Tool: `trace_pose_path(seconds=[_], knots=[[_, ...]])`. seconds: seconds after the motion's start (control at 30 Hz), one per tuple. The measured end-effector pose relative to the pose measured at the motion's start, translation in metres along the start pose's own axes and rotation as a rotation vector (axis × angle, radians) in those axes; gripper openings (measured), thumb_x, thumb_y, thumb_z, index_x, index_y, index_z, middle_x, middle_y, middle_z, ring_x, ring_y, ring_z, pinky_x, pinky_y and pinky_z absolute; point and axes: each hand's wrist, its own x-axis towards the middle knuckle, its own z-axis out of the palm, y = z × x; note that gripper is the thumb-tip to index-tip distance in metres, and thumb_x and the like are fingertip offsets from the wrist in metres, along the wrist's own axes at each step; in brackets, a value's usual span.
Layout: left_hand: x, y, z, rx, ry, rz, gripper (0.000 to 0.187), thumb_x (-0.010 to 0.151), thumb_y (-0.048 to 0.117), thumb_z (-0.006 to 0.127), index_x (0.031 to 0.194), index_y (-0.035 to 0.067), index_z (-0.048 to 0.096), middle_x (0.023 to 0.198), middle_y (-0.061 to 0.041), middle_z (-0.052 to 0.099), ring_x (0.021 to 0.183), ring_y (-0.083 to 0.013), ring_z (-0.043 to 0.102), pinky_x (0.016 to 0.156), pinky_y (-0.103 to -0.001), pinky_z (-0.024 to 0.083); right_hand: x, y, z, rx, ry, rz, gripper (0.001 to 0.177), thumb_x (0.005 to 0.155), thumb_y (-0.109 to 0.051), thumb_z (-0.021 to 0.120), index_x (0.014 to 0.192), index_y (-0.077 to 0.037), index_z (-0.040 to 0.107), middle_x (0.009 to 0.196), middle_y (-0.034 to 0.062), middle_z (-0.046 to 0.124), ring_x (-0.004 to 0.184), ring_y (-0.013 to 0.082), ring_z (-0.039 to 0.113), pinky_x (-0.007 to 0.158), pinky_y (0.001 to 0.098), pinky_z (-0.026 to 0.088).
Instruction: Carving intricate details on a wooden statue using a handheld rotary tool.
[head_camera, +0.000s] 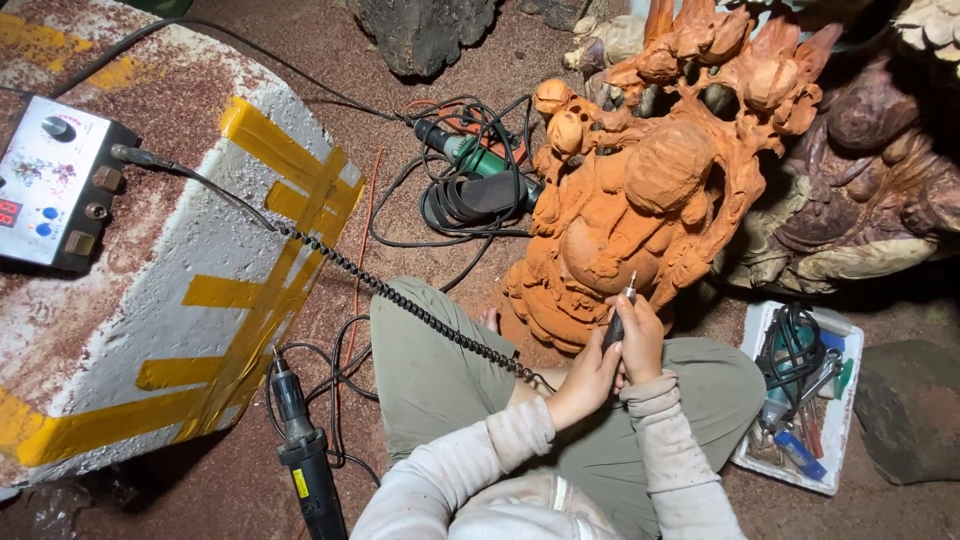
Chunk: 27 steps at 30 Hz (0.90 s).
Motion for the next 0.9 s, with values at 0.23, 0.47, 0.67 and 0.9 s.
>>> trace_pose_path(seconds=[0.23,0.47,0.67,0.9], knots=[[0.000,-0.004,0.004,-0.092,0.030,-0.025,0.028,0.114,0.020,0.033,0.126,-0.004,0.042,0.083,-0.010,0.061,0.060,-0.0167,0.065,0.052,-0.028,0.058,0.005,-0.007,-0.003,-0.062,-0.062,-0.004,0.045,0.108,-0.038,0.058,0.077,-0.009,0.070,0.094,0.0091,0.065,0.097,0.0279,0.061,0.097,0.0379,0.045],[0.002,0.000,0.002,-0.041,-0.052,-0.062,0.033,0.112,0.019,0.041,0.132,-0.007,0.043,0.084,-0.014,0.061,0.062,-0.0186,0.066,0.053,-0.030,0.061,-0.008,-0.024,-0.007,0.139,0.038,0.175,0.046,0.110,-0.041,0.054,0.081,-0.010,0.070,0.091,0.0076,0.067,0.091,0.0206,0.059,0.092,0.0334,0.045],[-0.023,-0.018,-0.007,-0.016,-0.145,-0.122,0.038,0.109,0.019,0.046,0.135,-0.010,0.042,0.086,-0.016,0.062,0.064,-0.0206,0.067,0.053,-0.031,0.061,-0.039,0.006,-0.001,0.259,0.085,0.256,0.047,0.109,-0.038,0.055,0.075,-0.006,0.065,0.081,0.0107,0.062,0.077,0.0189,0.057,0.073,0.0273,0.044],[-0.064,-0.024,-0.048,-0.223,-0.188,-0.229,0.029,0.108,0.019,0.045,0.134,0.005,0.040,0.081,-0.003,0.056,0.061,-0.0106,0.054,0.053,-0.023,0.048,-0.066,0.017,0.012,0.106,-0.197,0.261,0.042,0.101,-0.038,0.054,0.090,-0.002,0.074,0.079,0.0077,0.069,0.072,0.0170,0.061,0.071,0.0272,0.047]])
